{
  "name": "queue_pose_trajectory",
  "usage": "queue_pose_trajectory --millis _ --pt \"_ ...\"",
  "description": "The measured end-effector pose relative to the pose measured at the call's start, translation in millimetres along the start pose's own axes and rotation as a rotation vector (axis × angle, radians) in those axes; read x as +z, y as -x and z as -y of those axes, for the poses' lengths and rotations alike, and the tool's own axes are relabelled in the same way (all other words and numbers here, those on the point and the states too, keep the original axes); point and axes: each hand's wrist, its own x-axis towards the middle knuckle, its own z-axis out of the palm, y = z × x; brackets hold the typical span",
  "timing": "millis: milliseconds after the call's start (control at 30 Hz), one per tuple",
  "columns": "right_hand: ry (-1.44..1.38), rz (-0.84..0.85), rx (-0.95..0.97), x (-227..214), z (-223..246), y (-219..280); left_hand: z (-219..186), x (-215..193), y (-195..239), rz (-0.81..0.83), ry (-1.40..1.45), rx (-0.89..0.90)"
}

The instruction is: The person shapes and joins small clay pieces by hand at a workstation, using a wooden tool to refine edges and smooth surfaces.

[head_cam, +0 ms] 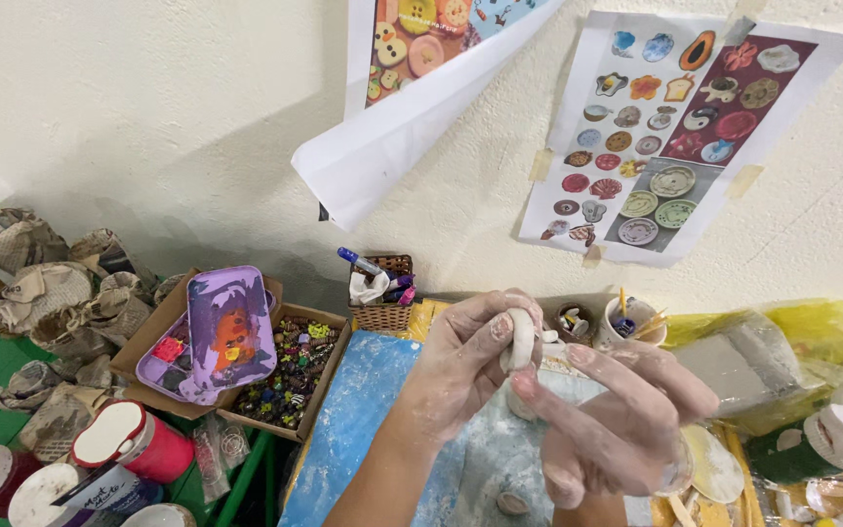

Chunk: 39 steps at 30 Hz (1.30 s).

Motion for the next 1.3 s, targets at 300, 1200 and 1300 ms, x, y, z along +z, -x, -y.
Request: queue_pose_trajectory --millis 300,1200,1300 --pt "0.184 0.428 0.914 -79.3 27.9 -36.9 -6.8 15.3 -16.2 -0.057 -0.404 0.027" --pt "0.593 1.522 0.819 -120.3 -26.1 60.5 18.6 24.0 -33.1 0.112 -0.415 -0.257" --pt "0.611 0.889 0.664 -125.9 -15.2 36.3 17.5 25.4 -25.1 0.154 -0.381 -0.218"
